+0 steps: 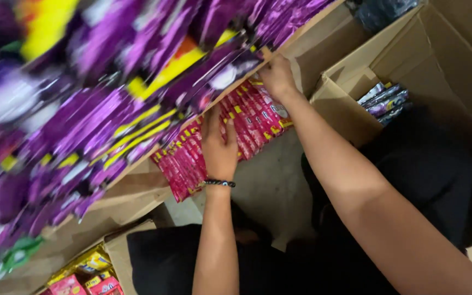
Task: Take laundry detergent sachets from boxes and organize them on grocery store shelves by brand and color.
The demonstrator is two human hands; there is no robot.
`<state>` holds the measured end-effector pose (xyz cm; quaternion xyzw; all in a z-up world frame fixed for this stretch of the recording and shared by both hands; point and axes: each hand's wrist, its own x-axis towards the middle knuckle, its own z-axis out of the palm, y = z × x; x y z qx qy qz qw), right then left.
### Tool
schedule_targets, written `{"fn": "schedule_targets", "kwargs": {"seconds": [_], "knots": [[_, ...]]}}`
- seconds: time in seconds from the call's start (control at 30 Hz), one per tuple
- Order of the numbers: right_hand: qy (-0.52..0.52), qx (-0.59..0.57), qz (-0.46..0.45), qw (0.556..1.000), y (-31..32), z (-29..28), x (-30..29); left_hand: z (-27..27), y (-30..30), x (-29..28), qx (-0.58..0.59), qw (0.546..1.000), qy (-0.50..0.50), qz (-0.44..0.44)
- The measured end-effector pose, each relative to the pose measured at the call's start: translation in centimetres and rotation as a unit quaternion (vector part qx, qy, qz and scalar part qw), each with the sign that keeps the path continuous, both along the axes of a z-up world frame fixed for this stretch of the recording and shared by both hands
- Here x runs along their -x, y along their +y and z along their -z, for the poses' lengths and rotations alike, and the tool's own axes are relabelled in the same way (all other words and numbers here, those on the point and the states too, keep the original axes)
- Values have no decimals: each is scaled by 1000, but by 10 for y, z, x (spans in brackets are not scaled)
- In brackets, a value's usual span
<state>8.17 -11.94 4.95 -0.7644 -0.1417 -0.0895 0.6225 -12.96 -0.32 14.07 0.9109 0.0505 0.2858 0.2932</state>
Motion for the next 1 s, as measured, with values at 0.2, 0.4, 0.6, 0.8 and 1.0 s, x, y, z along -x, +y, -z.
{"fn": "schedule_targets", "kwargs": {"seconds": [0.2,0.4,0.6,0.8,1.0], "knots": [[-4,-44,-26,999,-6,-71,85,-16,-24,46,57,998,18,-11],[-104,-46,-94,989,-6,-61,158,-26,-53,83,24,999,-26,-41],[-110,31,-129,985,-4,-71,221,13,-41,94,9,993,-56,-103],[-96,70,-135,984,6,-53,235,47,-30,97,21,990,-74,-120],[-88,155,-127,976,8,-34,226,30,-24,101,58,994,-31,-83]]}}
